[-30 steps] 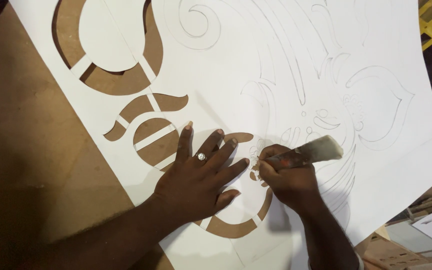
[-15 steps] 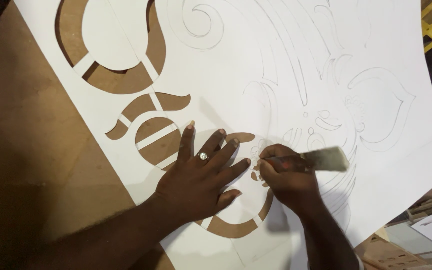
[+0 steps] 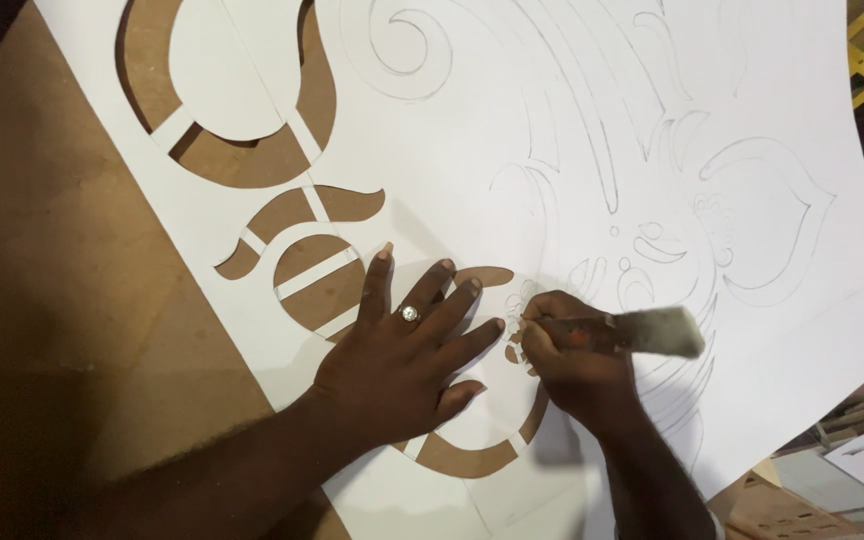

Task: Using a scraper to cut out a decorative pattern from a white sheet.

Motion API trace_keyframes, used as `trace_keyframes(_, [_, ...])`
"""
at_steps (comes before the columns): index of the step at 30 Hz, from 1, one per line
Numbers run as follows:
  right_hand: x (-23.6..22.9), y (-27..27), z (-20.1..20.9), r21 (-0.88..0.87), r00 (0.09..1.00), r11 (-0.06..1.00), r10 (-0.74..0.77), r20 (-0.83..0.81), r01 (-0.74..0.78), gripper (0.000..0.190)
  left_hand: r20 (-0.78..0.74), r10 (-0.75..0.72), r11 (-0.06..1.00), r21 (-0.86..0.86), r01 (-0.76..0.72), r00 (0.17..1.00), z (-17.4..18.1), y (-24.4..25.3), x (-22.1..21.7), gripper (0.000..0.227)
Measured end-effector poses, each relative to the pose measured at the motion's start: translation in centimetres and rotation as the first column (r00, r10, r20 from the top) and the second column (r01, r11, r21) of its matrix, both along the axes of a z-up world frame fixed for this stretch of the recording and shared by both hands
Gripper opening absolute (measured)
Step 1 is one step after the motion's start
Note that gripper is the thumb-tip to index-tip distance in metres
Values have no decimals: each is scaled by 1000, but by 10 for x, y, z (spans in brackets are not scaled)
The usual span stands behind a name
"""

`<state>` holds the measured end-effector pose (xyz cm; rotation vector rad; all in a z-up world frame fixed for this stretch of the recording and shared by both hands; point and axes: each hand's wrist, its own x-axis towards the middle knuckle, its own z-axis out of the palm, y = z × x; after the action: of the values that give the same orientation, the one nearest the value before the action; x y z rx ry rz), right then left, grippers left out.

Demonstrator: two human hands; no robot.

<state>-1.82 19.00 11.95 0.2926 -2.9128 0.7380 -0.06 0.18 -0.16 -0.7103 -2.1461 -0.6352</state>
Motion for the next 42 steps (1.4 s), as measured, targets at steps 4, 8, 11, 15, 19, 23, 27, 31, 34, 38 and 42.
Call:
trace_keyframes(4, [-4, 0, 5, 21, 996, 996, -82, 43, 81, 15, 5, 0, 1000, -4, 0, 1000, 0, 0, 0, 62])
trace_keyframes(8, [-5, 4, 9, -73, 992, 992, -94, 78, 100, 16, -4, -7, 1000, 12, 7, 1000, 1, 0, 0, 62])
trace_keyframes(11, [-2, 19, 0, -156, 987, 987, 20, -157, -45, 22, 3, -14, 999, 29, 14, 1000, -1, 0, 0, 61])
trace_keyframes(15, [5, 30, -16, -273, 978, 949, -190, -91, 159, 29, 15, -23, 998, 55, 23, 1000, 0, -1, 1, 61])
trace_keyframes(19, [19, 30, -29, -305, 967, 933, -232, -102, 192, 32, 0, -28, 998, 49, 28, 1000, -1, 0, 0, 61])
trace_keyframes(23, [22, 34, -39, -304, 961, 940, -217, -173, 157, 36, -24, -17, 999, 44, 18, 1000, -2, 0, 0, 60])
trace_keyframes(27, [20, 30, -28, -193, 945, 967, -212, -250, 166, 28, 11, -20, 1000, 23, 19, 1000, 1, 0, -1, 61])
trace_keyframes(31, [8, 46, -16, 56, 975, 998, 4, -223, 9, 33, 31, -23, 1000, 12, 23, 999, 1, -1, 0, 61])
trace_keyframes(34, [-8, 52, -2, 183, 976, 975, 157, -154, -128, 37, 19, -19, 1000, 11, 19, 1000, 1, -1, 0, 61])
trace_keyframes(38, [-33, 58, 14, 333, 938, 886, 347, -15, -322, 37, -7, -2, 1000, 13, 2, 1000, 0, -1, 0, 61])
trace_keyframes(42, [-35, 41, 27, 366, 940, 865, 319, 122, -342, 36, 6, -13, 1000, 16, 13, 1000, 1, -1, 0, 60])
